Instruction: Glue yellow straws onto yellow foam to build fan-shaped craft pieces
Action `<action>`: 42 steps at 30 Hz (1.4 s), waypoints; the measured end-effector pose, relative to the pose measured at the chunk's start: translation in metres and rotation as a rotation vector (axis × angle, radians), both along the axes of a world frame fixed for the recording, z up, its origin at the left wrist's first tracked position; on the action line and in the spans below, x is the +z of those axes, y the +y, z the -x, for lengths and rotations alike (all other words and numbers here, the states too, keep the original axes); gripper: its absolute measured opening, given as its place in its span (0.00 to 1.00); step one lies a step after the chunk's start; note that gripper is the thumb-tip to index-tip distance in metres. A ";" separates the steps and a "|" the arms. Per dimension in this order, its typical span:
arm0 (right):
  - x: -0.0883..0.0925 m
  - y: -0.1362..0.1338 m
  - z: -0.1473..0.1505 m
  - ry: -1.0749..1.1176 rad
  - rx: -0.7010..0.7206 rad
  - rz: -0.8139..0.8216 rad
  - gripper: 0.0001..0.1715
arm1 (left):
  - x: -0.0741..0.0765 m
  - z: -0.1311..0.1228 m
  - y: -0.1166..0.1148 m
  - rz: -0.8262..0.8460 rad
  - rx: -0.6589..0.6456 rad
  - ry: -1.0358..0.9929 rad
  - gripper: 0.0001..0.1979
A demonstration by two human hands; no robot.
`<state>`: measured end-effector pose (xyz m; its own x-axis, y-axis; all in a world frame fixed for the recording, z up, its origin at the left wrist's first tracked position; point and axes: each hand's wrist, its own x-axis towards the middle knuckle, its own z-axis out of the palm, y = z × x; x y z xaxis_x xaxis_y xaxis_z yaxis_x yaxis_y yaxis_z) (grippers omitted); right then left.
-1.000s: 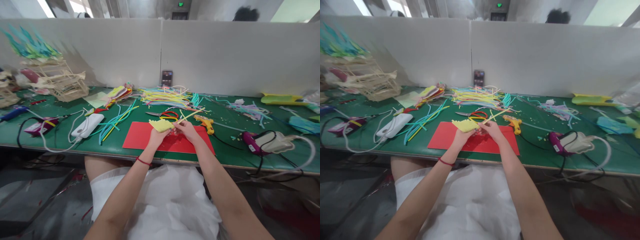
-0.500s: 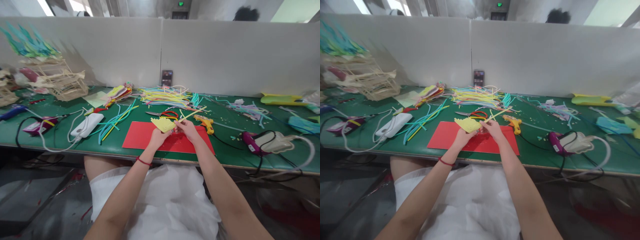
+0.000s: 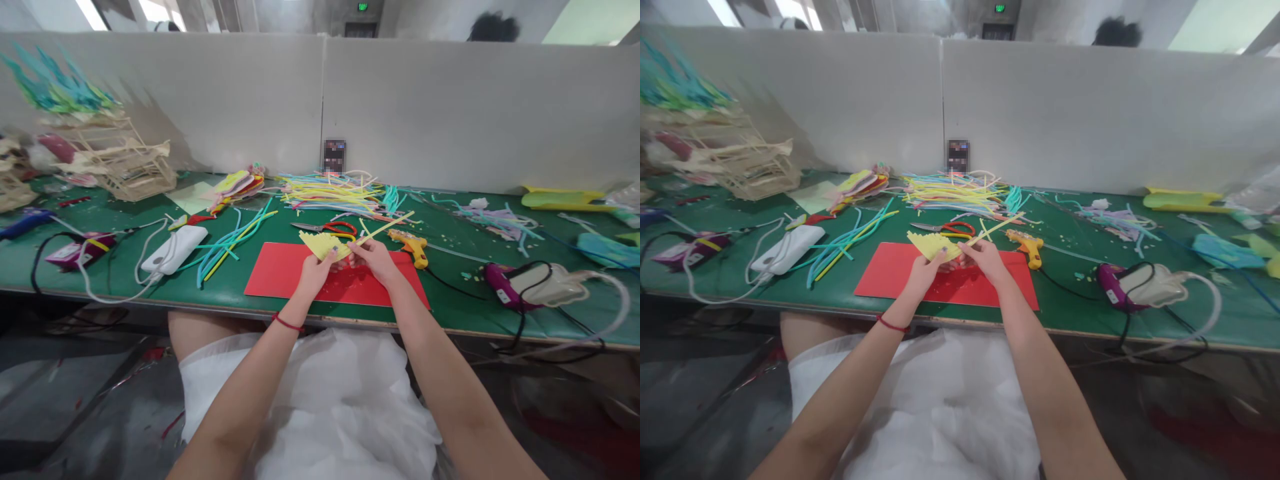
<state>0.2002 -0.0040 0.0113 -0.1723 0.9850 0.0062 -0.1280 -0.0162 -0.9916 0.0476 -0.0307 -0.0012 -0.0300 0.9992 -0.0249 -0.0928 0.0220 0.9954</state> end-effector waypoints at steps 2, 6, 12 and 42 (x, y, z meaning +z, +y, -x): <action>0.000 0.000 0.000 0.001 -0.006 -0.005 0.23 | -0.001 0.000 0.000 -0.011 -0.004 0.019 0.13; 0.000 0.000 0.000 -0.004 -0.015 -0.015 0.23 | -0.005 0.002 0.000 -0.047 -0.028 0.060 0.12; -0.001 0.001 -0.001 0.019 -0.004 -0.022 0.24 | -0.005 0.003 0.000 -0.109 0.000 0.111 0.15; -0.002 0.001 0.000 0.036 -0.002 -0.017 0.22 | -0.001 0.003 -0.002 -0.050 -0.050 0.094 0.12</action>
<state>0.2006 -0.0034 0.0098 -0.1698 0.9850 0.0291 -0.1634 0.0010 -0.9866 0.0445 -0.0324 -0.0021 0.0204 0.9995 0.0259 0.0008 -0.0259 0.9997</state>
